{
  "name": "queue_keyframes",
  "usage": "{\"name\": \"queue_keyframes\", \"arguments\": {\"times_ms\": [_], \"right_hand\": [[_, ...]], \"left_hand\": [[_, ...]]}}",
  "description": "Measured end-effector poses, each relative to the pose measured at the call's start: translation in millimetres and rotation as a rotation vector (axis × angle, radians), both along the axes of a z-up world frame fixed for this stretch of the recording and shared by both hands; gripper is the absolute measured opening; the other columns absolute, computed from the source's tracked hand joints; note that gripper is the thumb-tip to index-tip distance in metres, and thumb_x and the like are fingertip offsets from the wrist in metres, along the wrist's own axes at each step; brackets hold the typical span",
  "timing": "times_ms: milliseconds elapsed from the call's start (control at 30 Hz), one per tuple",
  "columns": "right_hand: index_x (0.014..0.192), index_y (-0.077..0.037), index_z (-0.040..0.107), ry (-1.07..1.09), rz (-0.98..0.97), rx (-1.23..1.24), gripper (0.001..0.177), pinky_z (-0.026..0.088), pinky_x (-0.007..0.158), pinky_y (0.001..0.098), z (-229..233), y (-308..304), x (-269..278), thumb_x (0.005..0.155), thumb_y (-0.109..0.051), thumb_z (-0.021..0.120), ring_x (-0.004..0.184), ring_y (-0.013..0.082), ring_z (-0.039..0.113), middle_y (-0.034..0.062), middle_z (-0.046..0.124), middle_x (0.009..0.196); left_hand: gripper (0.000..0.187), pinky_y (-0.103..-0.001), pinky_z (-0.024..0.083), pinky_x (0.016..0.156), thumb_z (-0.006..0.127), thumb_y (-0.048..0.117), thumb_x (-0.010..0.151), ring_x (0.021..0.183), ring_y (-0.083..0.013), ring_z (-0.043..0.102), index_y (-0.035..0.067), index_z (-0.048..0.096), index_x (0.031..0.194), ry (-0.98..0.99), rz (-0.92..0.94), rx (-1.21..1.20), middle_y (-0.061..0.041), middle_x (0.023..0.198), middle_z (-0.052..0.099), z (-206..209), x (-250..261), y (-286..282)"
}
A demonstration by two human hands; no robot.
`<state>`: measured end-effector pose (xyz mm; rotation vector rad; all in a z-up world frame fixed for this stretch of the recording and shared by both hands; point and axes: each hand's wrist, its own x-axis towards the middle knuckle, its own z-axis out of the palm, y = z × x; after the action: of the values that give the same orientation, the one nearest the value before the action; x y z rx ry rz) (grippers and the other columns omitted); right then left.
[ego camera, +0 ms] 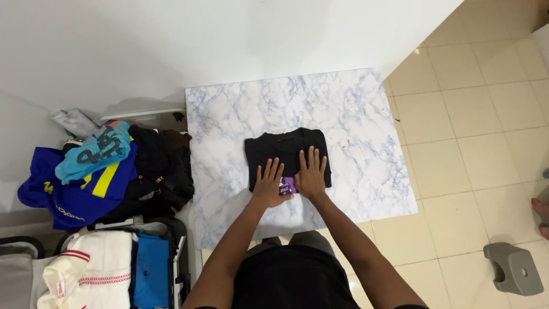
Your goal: The person folds a black t-shirt on a table by hand, bringing the sleeves in and then folding the bottom up to create a compact rectangular shape.
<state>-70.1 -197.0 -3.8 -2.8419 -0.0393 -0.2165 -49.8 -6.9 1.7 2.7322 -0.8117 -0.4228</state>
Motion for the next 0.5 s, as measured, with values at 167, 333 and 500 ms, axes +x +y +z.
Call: {"name": "queue_keyframes", "arguments": {"times_ms": [167,333,500], "right_hand": [[0.161,-0.004,0.034,-0.038,0.031,0.059,0.071,0.005,0.126,0.0648,8.0,0.0,-2.8,0.099,-0.032,0.051,0.158,0.047,0.014,0.0313,0.018,0.169],[0.163,-0.007,0.029,0.034,0.054,0.033,0.08,0.005,0.123,0.0647,4.9,-1.2,0.2,0.102,-0.056,0.046,0.156,0.0513,0.007,0.0355,0.009,0.168],[0.165,-0.008,0.018,0.211,-0.009,-0.057,0.095,0.002,0.12,0.0643,-12.6,-5.5,-3.7,0.098,-0.072,0.037,0.154,0.0521,-0.002,0.0379,0.002,0.165]], "left_hand": [[0.128,-0.063,0.002,0.123,0.072,0.078,0.07,0.158,-0.0362,0.002,0.006,0.021,0.162,-0.034,0.009,-0.015,-0.017,0.171,0.008,-0.7,-6.8,3.8],[0.125,-0.064,0.01,0.121,0.072,0.079,0.068,0.156,-0.036,0.009,0.006,0.028,0.159,-0.045,0.018,-0.056,-0.018,0.168,0.016,2.8,-2.1,4.8],[0.106,-0.061,0.022,0.122,0.068,0.074,0.078,0.155,-0.0334,0.025,0.007,0.04,0.156,0.003,0.03,-0.081,-0.014,0.166,0.031,-0.7,18.8,4.8]]}}
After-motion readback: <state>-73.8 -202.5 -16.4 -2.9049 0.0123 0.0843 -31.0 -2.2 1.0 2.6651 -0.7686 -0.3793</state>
